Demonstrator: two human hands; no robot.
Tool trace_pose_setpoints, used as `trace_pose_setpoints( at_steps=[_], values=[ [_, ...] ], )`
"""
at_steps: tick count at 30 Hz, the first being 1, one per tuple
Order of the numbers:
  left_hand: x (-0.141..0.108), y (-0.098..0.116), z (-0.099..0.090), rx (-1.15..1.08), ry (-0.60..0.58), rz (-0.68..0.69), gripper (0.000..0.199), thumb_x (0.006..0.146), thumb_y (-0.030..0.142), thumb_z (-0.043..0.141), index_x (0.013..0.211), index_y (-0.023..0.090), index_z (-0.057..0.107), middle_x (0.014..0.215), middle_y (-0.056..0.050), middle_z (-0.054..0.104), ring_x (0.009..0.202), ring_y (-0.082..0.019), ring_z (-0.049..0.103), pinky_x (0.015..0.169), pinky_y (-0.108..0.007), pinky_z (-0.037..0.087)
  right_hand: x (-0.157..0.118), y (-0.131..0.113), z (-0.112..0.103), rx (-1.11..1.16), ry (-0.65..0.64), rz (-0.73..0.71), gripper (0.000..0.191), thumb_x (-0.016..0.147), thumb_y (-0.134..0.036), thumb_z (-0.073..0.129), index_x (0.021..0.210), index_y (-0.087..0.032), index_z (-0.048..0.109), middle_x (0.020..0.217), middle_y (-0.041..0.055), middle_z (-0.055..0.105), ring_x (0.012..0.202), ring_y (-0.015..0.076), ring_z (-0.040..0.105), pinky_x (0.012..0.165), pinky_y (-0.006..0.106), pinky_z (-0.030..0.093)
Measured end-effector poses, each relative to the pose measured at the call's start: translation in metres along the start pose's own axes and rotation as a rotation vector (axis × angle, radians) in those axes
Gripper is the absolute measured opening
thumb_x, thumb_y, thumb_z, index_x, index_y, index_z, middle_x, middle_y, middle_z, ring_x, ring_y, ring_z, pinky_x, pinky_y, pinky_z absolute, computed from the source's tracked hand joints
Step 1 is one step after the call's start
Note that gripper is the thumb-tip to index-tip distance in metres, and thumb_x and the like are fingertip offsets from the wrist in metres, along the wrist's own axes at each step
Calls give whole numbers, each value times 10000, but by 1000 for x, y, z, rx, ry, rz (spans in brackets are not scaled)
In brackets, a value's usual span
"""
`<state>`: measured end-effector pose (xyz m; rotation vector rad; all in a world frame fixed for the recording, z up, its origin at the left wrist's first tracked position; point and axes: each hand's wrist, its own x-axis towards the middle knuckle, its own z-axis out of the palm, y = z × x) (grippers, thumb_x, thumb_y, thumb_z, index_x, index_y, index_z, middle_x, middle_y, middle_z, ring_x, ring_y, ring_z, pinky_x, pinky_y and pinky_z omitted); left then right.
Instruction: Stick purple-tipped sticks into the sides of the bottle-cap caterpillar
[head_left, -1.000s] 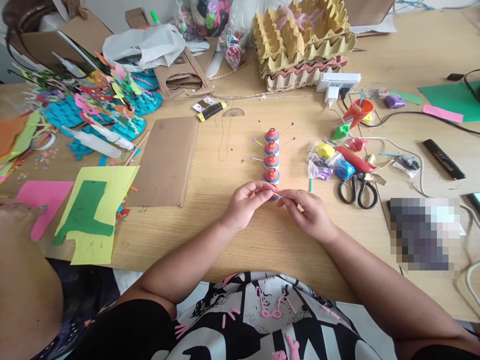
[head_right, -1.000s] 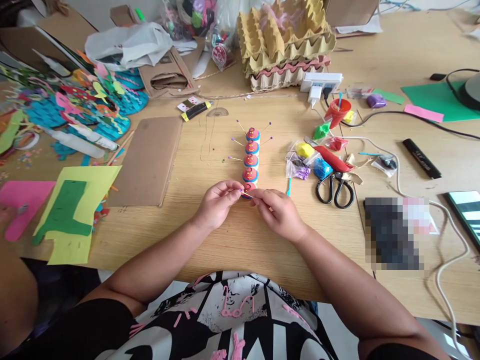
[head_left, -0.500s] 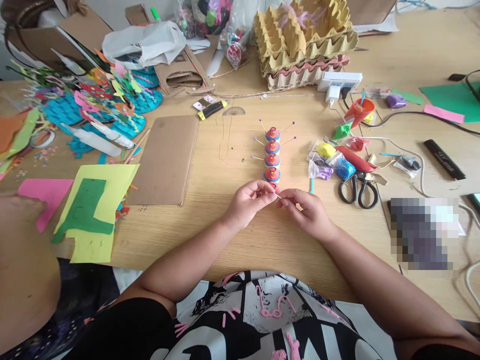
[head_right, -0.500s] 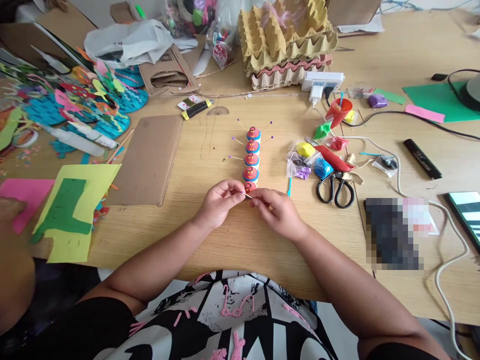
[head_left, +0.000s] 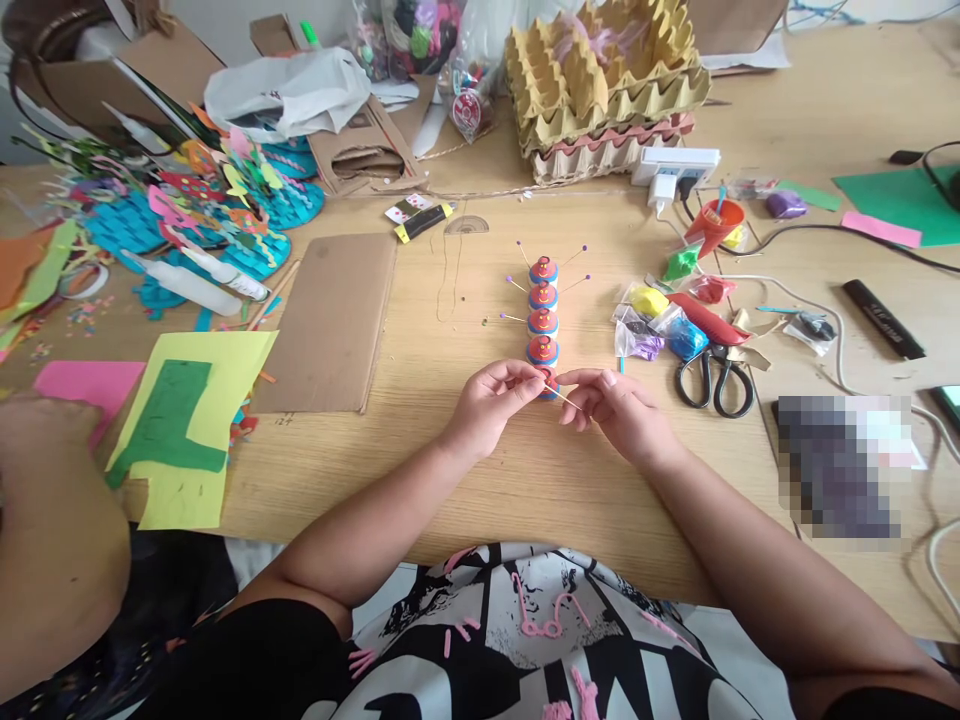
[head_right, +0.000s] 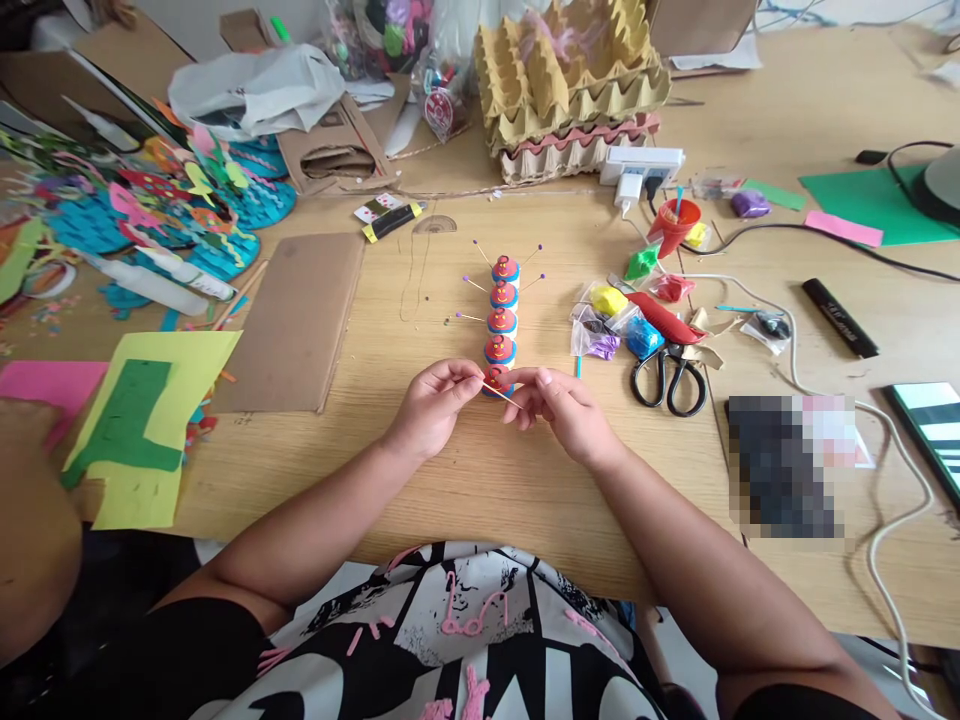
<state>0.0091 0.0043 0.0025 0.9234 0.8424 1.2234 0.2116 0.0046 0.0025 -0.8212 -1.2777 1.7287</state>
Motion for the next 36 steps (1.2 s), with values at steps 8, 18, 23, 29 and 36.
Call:
trace_pose_setpoints(
  at_steps=[8,18,23,29,36],
  values=[
    [1,4,1,-38,37,-53,320,720,427,907,846,188,737,863,-27,780,797,-126,711,778,-267,571,2,1,-2,74,21,57,537,965,-646,526,1129,-186,749,757,58,746,610,153,640,593,286,536],
    [0,0,0,15,17,18,290,745,400,897,843,179,736,880,-22,773,857,-129,716,836,-272,561,1,0,4,-35,24,61,368,816,-411,844,1083,-183,732,739,0,721,624,106,652,608,238,541],
    [-1,-2,-4,98,-72,59,218,797,342,864,907,190,753,975,-36,782,913,-134,713,864,-269,547,0,-2,6,-94,54,72,357,847,-483,798,969,-157,720,664,5,697,574,100,632,567,225,521],
    [-2,-4,-5,111,-84,79,206,862,339,805,1012,203,766,1057,-63,793,965,-160,730,925,-314,563,0,0,6,-96,81,43,360,838,-497,801,955,-170,709,679,4,699,585,103,642,566,222,519],
    [-2,-5,-5,163,-75,141,178,886,328,779,1022,213,776,1048,-58,792,966,-164,734,918,-312,568,0,-2,8,-130,90,32,360,846,-499,792,944,-167,690,673,4,685,583,107,627,570,233,508]
  ],
)
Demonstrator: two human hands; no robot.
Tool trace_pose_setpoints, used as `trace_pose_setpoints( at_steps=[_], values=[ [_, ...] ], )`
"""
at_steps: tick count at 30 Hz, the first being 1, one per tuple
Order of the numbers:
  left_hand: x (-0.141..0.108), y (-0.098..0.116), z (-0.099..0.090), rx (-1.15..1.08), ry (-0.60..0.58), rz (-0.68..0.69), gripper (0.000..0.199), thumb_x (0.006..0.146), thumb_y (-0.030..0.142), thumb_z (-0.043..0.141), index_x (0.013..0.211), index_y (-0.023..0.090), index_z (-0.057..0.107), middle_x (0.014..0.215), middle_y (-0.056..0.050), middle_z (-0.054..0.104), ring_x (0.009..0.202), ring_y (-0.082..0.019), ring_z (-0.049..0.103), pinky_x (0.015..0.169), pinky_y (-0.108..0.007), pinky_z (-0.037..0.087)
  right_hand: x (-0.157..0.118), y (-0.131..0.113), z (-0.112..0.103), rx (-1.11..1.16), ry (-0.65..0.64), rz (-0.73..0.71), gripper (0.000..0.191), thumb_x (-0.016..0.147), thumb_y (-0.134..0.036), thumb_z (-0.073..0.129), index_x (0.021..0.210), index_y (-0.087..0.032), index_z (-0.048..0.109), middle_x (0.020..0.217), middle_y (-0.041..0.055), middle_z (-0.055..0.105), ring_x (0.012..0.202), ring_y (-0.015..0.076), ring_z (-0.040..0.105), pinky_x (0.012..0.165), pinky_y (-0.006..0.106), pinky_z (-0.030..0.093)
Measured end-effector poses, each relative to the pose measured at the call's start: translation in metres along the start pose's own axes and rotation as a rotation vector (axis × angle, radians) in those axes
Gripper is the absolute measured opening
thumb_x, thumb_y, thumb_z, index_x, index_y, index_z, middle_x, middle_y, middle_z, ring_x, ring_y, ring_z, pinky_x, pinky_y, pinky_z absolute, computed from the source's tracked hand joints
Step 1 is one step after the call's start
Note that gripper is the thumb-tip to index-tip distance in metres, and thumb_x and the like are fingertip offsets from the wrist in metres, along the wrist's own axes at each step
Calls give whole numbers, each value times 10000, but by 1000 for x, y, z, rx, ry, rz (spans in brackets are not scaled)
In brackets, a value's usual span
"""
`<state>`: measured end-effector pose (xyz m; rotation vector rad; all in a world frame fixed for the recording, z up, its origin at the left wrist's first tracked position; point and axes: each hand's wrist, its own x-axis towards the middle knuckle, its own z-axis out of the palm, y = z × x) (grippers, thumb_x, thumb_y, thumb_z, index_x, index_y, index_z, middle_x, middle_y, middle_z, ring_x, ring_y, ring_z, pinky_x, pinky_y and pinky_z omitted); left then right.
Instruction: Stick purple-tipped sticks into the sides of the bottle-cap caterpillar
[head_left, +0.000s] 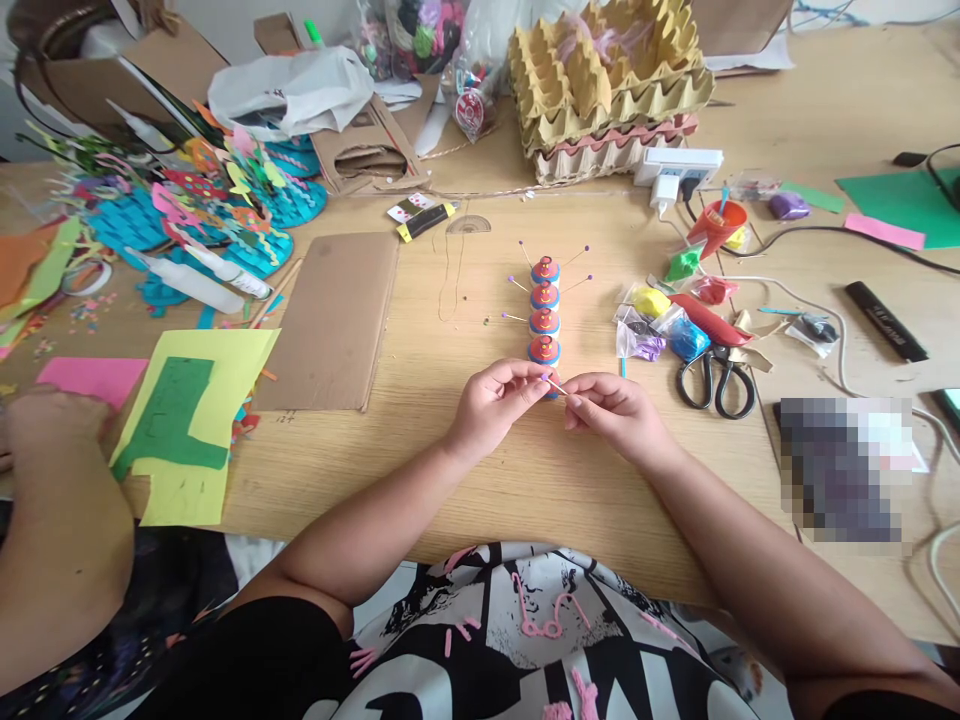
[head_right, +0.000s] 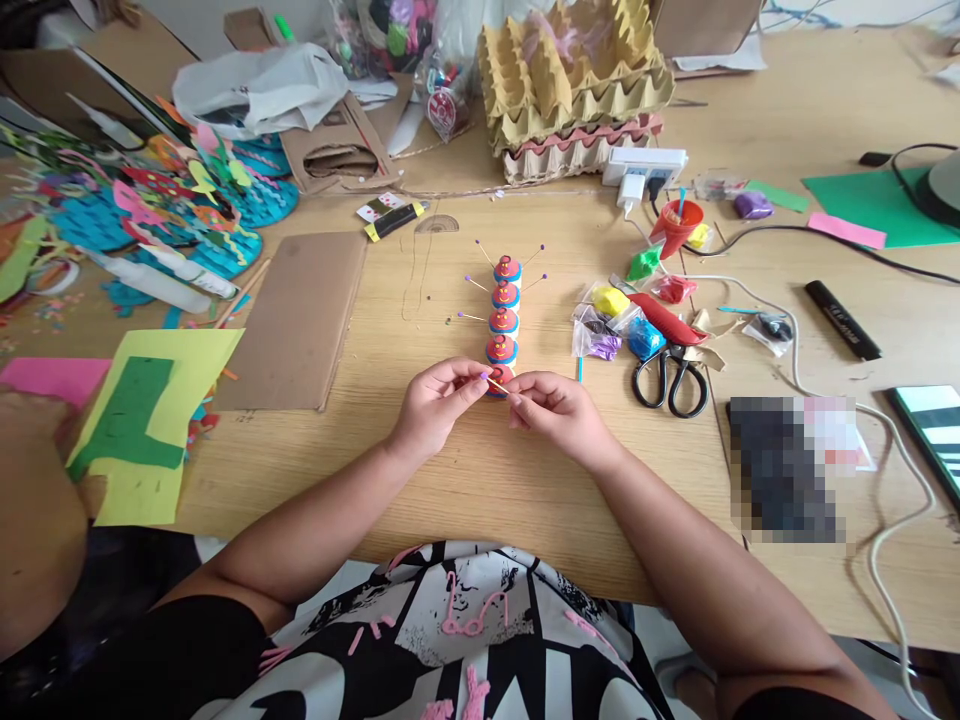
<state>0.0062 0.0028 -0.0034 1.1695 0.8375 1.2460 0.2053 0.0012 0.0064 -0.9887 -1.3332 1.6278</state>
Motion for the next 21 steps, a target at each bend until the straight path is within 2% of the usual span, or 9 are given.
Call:
trace_pose_setpoints(
  at_steps=[4,8,14,17,21],
  values=[
    [0,3,-1,158,44,93,150,895,328,768,979,204,788,1020,-57,784,901,-138,708,831,-260,543,-1,-1,1,-15,-23,-16,347,865,-482,777,965,-162,690,662,3,677,576,101,607,561,229,489],
    [1,7,0,243,60,153,136,913,326,744,954,205,791,993,-60,774,889,-142,695,807,-261,530,-1,-2,0,-33,-29,-12,355,874,-499,762,962,-165,679,654,0,663,567,106,593,548,237,481],
    [0,11,2,319,-3,235,87,897,300,755,924,233,804,937,-56,751,852,-150,674,756,-272,531,0,-2,-1,-21,-91,-45,388,873,-517,761,1018,-171,664,732,16,691,650,116,631,598,236,500],
    [-1,13,4,364,-60,248,66,886,283,763,914,248,811,911,-55,741,854,-159,671,744,-279,537,-1,-2,1,-86,-139,-43,358,918,-518,708,958,-163,680,698,9,669,618,105,592,591,229,479],
    [-2,14,4,361,-15,257,70,894,286,755,890,231,798,898,-56,729,829,-153,656,753,-283,530,-2,-3,1,-141,-162,-62,356,965,-509,647,898,-160,660,666,5,649,595,101,559,580,227,453]
  ],
)
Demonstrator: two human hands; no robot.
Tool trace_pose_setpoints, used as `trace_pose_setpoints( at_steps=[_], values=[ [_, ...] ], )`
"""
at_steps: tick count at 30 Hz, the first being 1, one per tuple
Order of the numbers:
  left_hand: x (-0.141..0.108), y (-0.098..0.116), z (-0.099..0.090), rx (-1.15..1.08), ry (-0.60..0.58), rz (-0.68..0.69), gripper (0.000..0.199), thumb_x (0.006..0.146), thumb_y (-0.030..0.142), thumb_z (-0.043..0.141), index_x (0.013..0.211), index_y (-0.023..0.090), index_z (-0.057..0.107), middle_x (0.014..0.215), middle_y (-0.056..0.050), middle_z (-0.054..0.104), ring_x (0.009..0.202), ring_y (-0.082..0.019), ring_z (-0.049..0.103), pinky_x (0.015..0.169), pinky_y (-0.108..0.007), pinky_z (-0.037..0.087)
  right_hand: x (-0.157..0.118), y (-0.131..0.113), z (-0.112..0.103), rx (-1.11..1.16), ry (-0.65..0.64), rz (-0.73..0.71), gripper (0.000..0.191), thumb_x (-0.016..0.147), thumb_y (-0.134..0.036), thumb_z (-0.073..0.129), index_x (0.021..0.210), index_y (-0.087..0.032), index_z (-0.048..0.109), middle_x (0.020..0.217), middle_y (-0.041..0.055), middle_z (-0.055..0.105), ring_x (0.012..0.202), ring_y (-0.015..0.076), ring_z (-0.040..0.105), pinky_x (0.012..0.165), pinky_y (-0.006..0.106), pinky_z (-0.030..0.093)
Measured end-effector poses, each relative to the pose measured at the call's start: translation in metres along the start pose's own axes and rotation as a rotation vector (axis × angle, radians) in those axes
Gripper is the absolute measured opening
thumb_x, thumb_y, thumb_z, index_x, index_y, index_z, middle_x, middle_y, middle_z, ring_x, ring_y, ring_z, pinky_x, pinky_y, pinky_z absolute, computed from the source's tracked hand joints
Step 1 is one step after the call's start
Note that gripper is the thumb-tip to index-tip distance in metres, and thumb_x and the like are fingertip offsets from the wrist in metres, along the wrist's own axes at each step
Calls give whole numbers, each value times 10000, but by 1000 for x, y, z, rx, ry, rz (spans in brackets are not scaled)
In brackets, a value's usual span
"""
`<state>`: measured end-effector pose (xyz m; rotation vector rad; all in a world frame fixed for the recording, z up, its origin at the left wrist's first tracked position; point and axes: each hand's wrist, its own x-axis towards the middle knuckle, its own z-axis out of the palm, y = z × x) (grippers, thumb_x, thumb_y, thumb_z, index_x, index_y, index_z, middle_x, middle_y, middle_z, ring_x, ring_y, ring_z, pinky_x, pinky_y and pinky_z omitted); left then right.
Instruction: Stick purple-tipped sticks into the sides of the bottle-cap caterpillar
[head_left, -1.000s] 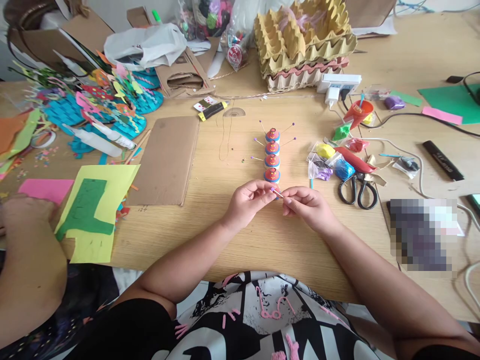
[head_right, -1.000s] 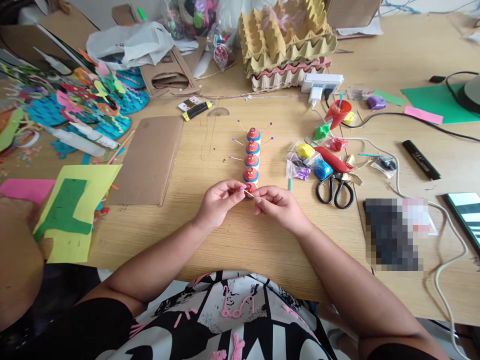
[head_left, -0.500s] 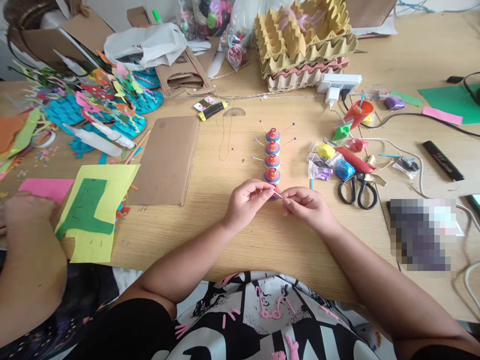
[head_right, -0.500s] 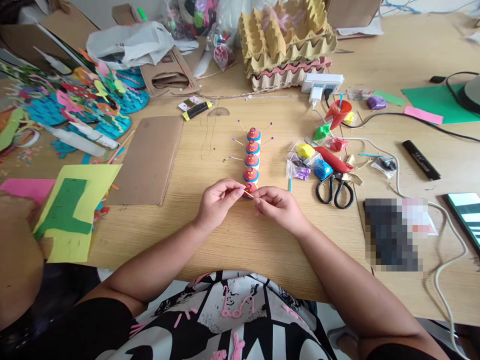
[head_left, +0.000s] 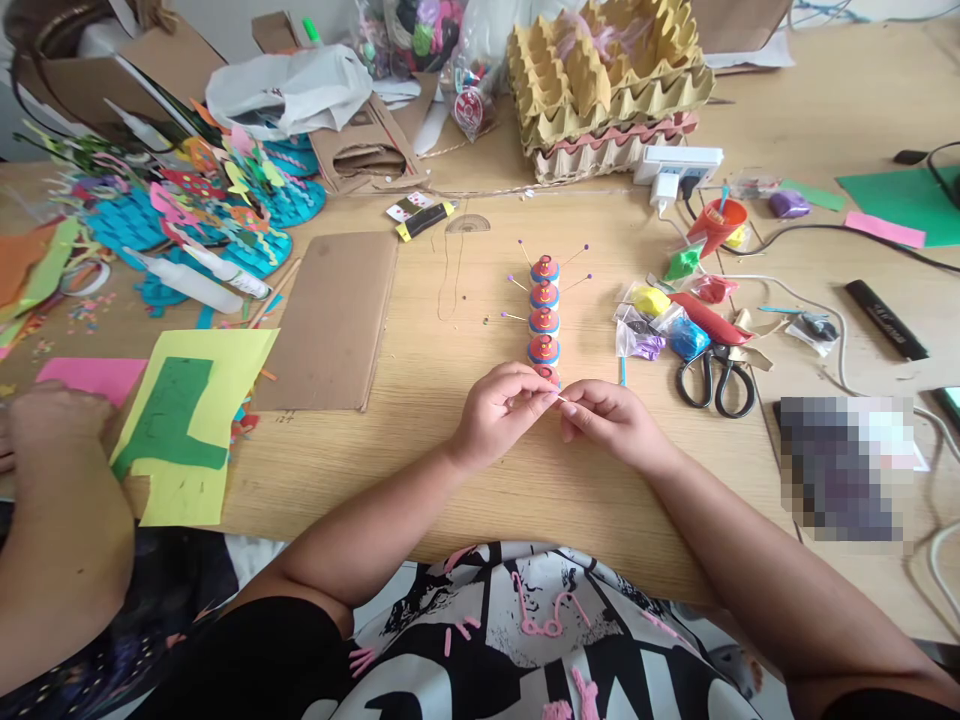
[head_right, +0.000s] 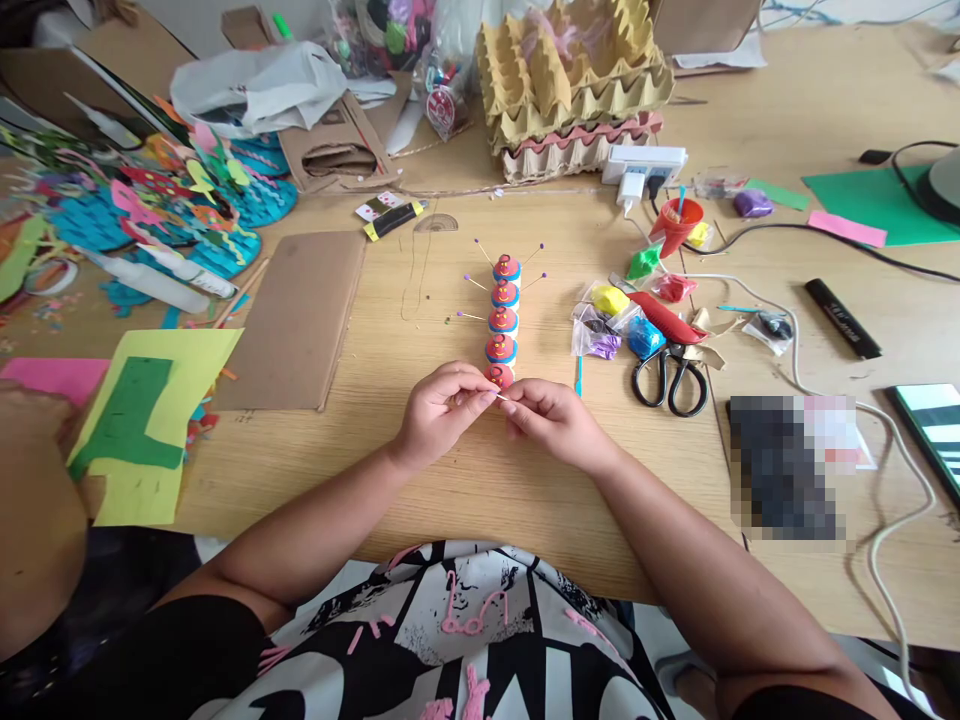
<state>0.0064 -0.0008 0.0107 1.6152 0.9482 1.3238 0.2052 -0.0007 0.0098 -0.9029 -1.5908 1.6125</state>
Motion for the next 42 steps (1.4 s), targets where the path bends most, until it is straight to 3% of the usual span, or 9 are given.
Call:
trace_pose_setpoints(
  at_steps=[5,11,17,22,28,36,42],
  values=[
    [1,0,0,-100,90,-14,107,914,321,740,907,224,785,909,-51,721,827,-140,652,749,-270,518,-1,2,-1,22,8,8,348,983,-512,622,882,-180,603,680,6,657,614,108,566,599,234,462],
    [-1,-2,0,-1,-18,60,79,913,263,740,951,246,808,917,-51,721,869,-148,677,794,-284,548,0,0,0,77,-19,-39,339,963,-503,660,1046,-174,639,807,22,664,731,120,601,684,250,489],
    [-3,-9,-2,223,-65,264,142,891,202,764,1027,229,794,960,-47,729,933,-155,707,870,-305,578,1,-3,1,68,2,-23,369,987,-514,615,839,-176,602,633,-41,504,570,86,417,545,231,345],
    [-2,-9,-2,305,-67,321,265,887,236,776,1151,226,748,1036,-66,739,945,-162,714,865,-317,589,1,-2,-1,13,38,-26,425,954,-569,636,777,-187,576,615,-58,416,574,91,350,555,244,305],
    [0,-3,-3,359,-108,393,75,895,219,762,968,207,748,901,-32,745,868,-148,696,801,-299,560,1,-9,-3,-83,-36,-61,481,982,-617,555,775,-183,573,698,-21,480,640,110,399,616,257,362],
    [0,1,-4,362,-133,410,83,877,244,773,913,193,719,870,-35,744,823,-159,673,781,-318,543,-1,-12,1,-147,-58,-87,511,1038,-616,417,807,-186,568,715,-9,483,662,128,409,664,278,393],
    [-3,3,-3,316,-93,390,49,894,200,735,854,190,707,817,-21,728,774,-138,649,749,-297,526,-3,-15,3,-176,-52,-66,474,1039,-560,471,744,-193,514,678,-31,432,629,111,385,627,270,351]
  ],
)
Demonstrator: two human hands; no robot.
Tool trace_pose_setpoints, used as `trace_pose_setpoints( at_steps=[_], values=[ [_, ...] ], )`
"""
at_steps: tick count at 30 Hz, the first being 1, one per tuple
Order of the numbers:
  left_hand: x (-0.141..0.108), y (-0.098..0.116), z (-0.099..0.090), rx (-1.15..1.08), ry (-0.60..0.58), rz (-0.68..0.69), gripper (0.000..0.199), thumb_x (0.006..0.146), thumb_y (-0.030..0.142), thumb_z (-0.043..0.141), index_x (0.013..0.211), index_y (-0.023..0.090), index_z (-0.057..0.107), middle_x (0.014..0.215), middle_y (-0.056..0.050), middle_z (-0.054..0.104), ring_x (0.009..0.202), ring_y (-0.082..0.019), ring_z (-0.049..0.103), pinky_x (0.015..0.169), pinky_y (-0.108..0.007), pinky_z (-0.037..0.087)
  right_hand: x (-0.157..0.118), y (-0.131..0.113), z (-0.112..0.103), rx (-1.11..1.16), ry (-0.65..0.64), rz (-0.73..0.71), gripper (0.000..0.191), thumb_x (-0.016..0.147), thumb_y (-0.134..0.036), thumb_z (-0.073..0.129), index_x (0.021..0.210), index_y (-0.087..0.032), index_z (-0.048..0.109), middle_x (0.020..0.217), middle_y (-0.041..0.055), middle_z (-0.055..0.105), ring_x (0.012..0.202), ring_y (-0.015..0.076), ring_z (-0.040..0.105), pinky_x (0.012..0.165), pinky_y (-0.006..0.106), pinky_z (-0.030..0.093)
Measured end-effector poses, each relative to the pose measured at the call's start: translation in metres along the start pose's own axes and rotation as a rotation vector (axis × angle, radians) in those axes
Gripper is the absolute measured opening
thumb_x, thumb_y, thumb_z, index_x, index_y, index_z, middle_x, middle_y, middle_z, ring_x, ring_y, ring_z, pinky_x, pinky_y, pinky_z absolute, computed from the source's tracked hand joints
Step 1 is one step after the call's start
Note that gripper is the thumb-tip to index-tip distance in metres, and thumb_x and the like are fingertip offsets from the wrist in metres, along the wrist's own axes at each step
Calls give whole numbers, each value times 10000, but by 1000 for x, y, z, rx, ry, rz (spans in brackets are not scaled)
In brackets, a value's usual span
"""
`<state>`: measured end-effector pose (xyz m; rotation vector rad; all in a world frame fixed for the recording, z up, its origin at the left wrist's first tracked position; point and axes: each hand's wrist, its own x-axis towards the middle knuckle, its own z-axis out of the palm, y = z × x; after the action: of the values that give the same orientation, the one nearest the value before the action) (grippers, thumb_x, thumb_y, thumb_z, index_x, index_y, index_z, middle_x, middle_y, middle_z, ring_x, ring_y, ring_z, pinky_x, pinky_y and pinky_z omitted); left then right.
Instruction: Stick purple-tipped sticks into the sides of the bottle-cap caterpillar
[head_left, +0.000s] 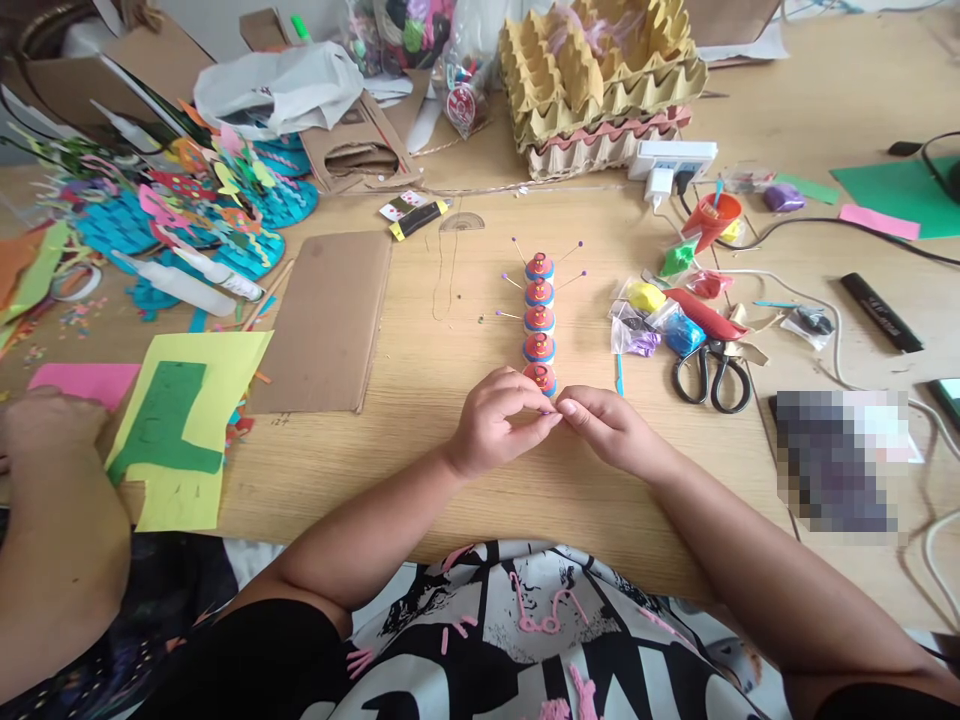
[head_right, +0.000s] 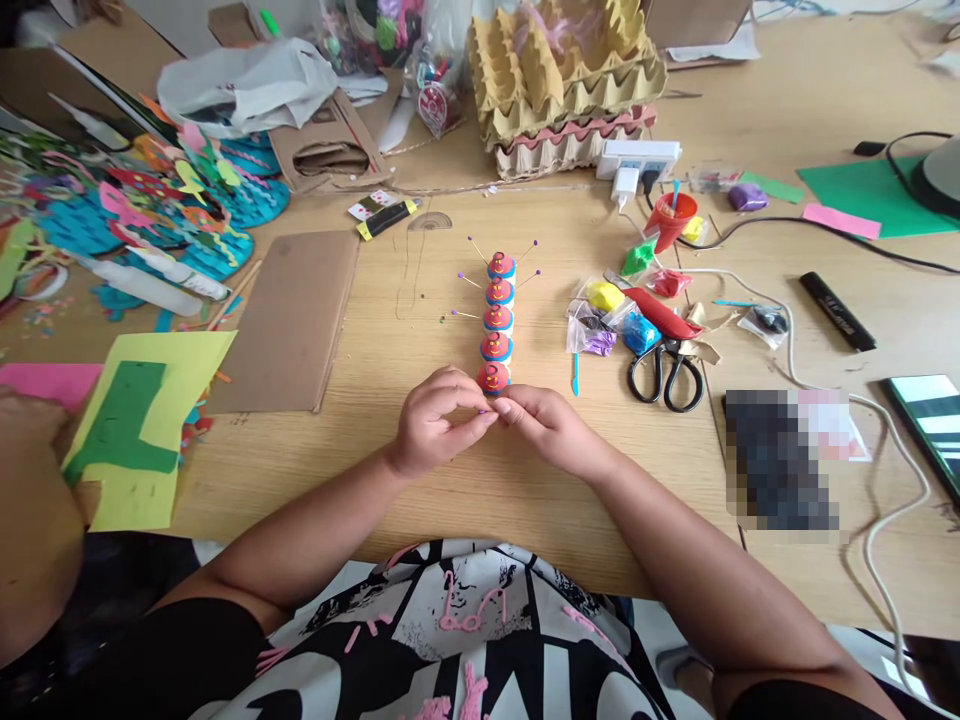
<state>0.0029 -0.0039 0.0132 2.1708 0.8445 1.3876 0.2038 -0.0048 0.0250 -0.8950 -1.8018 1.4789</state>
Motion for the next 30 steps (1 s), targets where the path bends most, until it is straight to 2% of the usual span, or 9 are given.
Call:
trace_pose_setpoints(
  at_steps=[4,6,10,13,15,18,24,27,30],
  values=[
    [0,-2,-1,-90,160,-185,81,914,239,726,858,183,709,823,-19,690,709,-105,600,636,-240,491,0,6,-2,40,81,43,519,1023,-616,463,709,-203,476,665,-32,412,615,113,358,598,277,309],
    [1,-3,-2,-109,181,-222,103,919,265,731,861,181,715,823,-22,686,696,-100,595,611,-229,483,1,12,-3,138,121,53,534,992,-658,497,702,-210,459,651,-39,394,599,113,327,581,282,277],
    [1,-3,-2,-1,70,-82,92,909,282,756,948,199,754,874,-36,736,779,-128,651,705,-269,528,3,20,-1,312,115,59,581,985,-666,502,631,-213,418,613,-25,426,595,121,357,601,296,290],
    [-1,-3,-1,91,41,59,97,912,264,753,995,215,758,874,-23,747,799,-134,649,755,-288,529,4,21,0,379,114,82,546,997,-634,508,683,-189,549,668,1,516,655,132,451,643,294,343],
    [-1,-2,-1,127,44,102,94,910,250,753,997,213,757,859,-15,740,782,-129,635,751,-284,520,3,19,1,411,95,111,476,975,-603,577,770,-176,629,644,-29,467,609,110,397,595,273,307],
    [-1,-3,-2,181,64,126,110,905,252,760,1011,222,758,850,-7,726,776,-124,630,746,-278,510,2,14,1,394,59,132,423,905,-584,693,822,-169,684,605,-60,411,572,88,325,560,251,282],
    [-2,-7,-1,293,27,173,249,911,240,751,1159,253,741,876,-4,726,788,-132,626,759,-284,509,4,15,2,444,172,233,413,706,-544,876,837,-174,747,658,-29,617,605,90,473,625,252,419],
    [-4,-9,2,327,-20,177,297,940,239,706,1236,264,712,948,-20,743,817,-143,644,782,-298,529,6,18,2,490,228,263,394,675,-508,904,789,-176,726,710,-6,682,646,102,543,654,257,450],
    [-6,-9,3,304,-33,162,358,950,217,670,1307,243,678,1022,-54,749,861,-164,663,813,-324,550,6,16,2,499,219,226,380,707,-498,886,764,-177,693,690,-17,656,612,91,501,602,239,409]
  ],
)
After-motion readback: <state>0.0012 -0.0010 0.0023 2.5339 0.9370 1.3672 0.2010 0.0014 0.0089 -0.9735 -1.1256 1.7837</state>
